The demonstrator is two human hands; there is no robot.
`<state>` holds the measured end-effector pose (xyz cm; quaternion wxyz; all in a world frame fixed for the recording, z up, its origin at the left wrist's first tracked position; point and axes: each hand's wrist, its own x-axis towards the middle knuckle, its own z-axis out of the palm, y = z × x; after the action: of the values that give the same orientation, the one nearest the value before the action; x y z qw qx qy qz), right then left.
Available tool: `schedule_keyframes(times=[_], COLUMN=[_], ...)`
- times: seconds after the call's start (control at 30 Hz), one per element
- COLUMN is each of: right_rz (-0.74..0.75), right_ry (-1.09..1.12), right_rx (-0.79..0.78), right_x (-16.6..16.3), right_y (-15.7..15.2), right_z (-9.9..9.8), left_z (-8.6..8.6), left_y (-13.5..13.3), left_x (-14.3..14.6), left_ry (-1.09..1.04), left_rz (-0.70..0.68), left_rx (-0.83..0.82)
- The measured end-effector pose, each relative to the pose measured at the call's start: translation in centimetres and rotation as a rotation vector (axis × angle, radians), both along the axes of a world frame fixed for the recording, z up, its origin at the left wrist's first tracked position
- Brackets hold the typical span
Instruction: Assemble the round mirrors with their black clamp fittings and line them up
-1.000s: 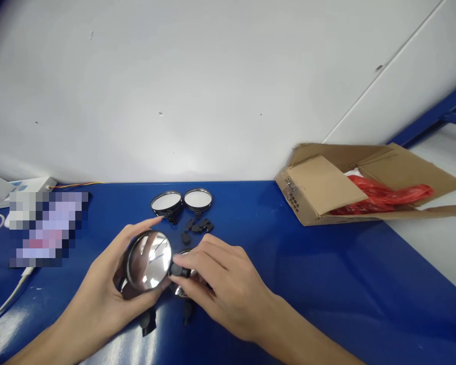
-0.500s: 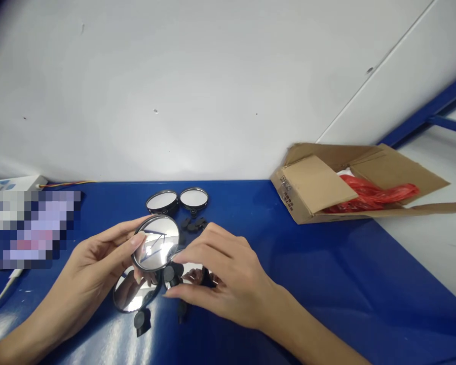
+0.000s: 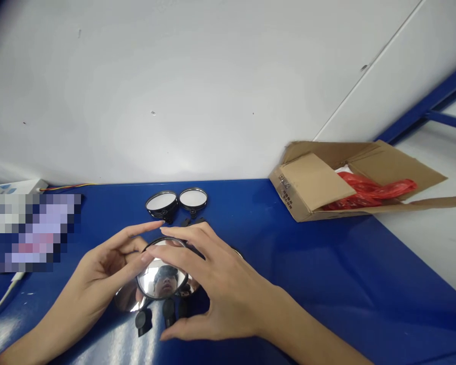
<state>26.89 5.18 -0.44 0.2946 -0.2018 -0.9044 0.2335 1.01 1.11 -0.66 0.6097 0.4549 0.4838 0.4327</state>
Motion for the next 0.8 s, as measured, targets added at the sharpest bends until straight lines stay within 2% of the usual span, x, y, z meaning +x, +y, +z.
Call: schedule_keyframes(times=[0.1,0.2,0.33,0.47,0.63,0.8], right_rz=[0.008,0.004,-0.050,-0.079,-0.099,-0.087], right_ry=[-0.088,-0.149,-0.210,-0.294,-0.389,-0.399], right_rx=[-0.045,-0.102,-0.195,-0.239,-0.241,-0.178], right_x=[0.1,0.1,0.0,0.0,0.0,-0.1], right_y=[-0.2,-0.3,-0.4,-0.2,-0.1,-0.1], right_z=[0.1,0.1,0.5,1.2,1.1,0.7], left_z=[-0.7,-0.7,-0.2,-0.4,-1.1,-0.2], left_y=[-0.1,-0.3,-0.2,0.3,0.3,-0.2], left_x=[-0.1,-0.1,-0.7,-1.6,-1.6,-0.5], left_ry=[0.014,0.047,0.271,0.466,0.499,0.491], left_rz=[-0.052,-0.084,-0.114,0.016,0.090,0.118], left_rx=[0.027,0.032,0.118,0.224,0.196,0.132])
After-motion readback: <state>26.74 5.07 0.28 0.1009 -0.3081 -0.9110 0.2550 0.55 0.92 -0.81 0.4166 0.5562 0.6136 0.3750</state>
